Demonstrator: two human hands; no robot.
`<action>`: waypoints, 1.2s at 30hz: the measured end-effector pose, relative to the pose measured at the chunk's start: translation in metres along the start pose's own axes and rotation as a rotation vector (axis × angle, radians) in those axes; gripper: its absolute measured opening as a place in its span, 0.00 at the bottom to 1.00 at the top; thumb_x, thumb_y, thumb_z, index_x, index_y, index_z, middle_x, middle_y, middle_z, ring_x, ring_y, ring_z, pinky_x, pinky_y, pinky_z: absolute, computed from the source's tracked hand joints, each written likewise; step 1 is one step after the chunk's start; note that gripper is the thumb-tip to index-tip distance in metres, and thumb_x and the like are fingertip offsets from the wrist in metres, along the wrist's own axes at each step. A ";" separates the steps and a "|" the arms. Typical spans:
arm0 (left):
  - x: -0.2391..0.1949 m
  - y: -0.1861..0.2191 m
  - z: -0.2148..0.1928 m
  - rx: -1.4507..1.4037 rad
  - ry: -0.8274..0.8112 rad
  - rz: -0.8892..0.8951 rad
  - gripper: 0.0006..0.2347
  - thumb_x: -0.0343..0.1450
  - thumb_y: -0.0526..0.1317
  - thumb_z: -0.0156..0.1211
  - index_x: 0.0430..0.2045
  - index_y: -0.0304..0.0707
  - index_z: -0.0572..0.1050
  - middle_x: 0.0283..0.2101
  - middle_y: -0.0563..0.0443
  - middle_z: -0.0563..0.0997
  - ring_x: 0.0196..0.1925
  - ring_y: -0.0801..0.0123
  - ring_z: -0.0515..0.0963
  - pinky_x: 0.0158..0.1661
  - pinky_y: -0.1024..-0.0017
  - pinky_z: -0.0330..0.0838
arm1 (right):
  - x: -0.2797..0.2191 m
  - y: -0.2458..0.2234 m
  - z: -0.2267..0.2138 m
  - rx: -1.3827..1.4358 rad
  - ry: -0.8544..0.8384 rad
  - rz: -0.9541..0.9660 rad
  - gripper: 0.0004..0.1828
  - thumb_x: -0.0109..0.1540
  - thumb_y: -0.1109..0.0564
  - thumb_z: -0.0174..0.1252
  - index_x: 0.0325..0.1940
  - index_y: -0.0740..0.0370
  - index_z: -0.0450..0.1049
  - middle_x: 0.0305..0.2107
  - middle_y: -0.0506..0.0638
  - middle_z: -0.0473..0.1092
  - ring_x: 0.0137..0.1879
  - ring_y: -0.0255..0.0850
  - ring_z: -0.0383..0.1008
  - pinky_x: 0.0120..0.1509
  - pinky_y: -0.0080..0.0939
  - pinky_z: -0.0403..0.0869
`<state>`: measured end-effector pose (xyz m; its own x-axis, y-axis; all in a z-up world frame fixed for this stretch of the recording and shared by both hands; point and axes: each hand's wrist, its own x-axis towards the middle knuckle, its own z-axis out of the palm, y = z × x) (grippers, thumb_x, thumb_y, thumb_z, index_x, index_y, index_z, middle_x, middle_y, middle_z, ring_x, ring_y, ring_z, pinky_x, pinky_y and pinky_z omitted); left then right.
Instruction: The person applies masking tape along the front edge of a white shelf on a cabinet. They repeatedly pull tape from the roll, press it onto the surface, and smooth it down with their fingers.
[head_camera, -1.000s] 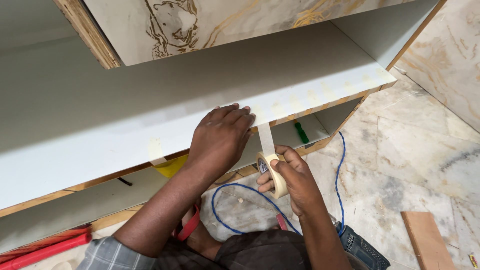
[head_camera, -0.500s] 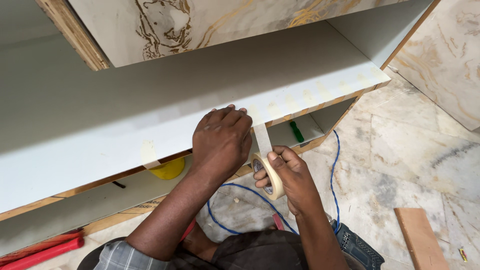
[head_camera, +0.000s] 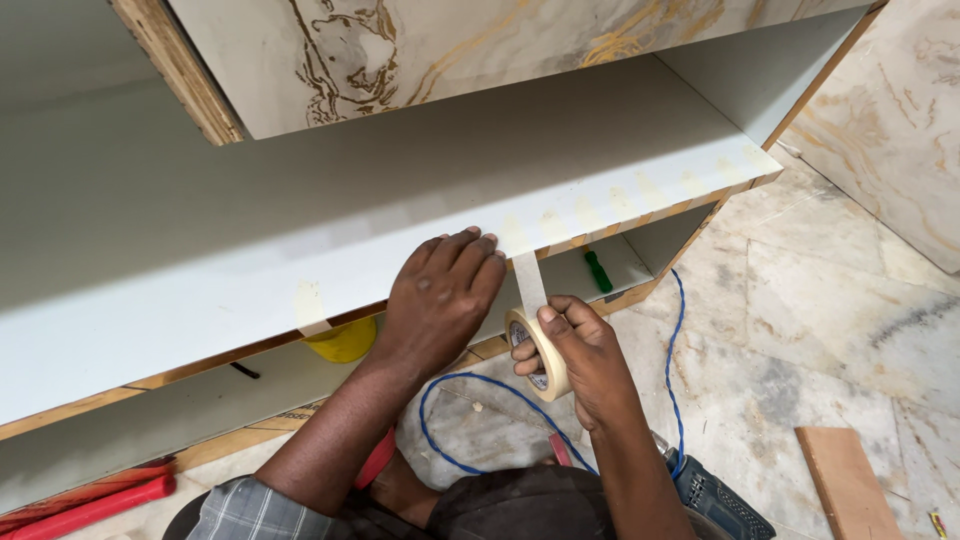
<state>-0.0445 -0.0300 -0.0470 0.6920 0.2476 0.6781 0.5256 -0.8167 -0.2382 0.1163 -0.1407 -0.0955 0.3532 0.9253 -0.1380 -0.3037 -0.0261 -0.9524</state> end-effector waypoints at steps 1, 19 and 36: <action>-0.001 0.000 0.002 -0.021 0.017 -0.009 0.06 0.69 0.31 0.63 0.39 0.33 0.80 0.47 0.41 0.85 0.55 0.56 0.83 0.53 0.58 0.78 | 0.000 0.000 -0.001 0.000 -0.001 -0.008 0.21 0.67 0.48 0.55 0.52 0.71 0.72 0.26 0.58 0.76 0.27 0.39 0.78 0.31 0.35 0.79; 0.000 -0.003 0.003 -0.107 0.114 -0.007 0.01 0.71 0.32 0.65 0.33 0.34 0.81 0.41 0.44 0.85 0.52 0.59 0.85 0.50 0.61 0.79 | -0.001 0.000 0.002 0.063 0.021 -0.008 0.17 0.66 0.51 0.56 0.49 0.69 0.73 0.24 0.57 0.76 0.25 0.39 0.77 0.30 0.35 0.78; -0.001 -0.008 0.006 -0.115 0.084 0.011 0.04 0.71 0.31 0.63 0.37 0.32 0.80 0.45 0.41 0.85 0.54 0.55 0.84 0.52 0.58 0.79 | 0.105 0.048 0.018 -0.085 0.078 -0.259 0.09 0.66 0.60 0.55 0.48 0.64 0.75 0.39 0.50 0.76 0.45 0.35 0.76 0.49 0.35 0.76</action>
<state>-0.0464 -0.0202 -0.0499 0.6510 0.1974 0.7329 0.4544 -0.8748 -0.1681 0.1228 -0.0382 -0.1512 0.4773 0.8735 0.0958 -0.1199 0.1728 -0.9776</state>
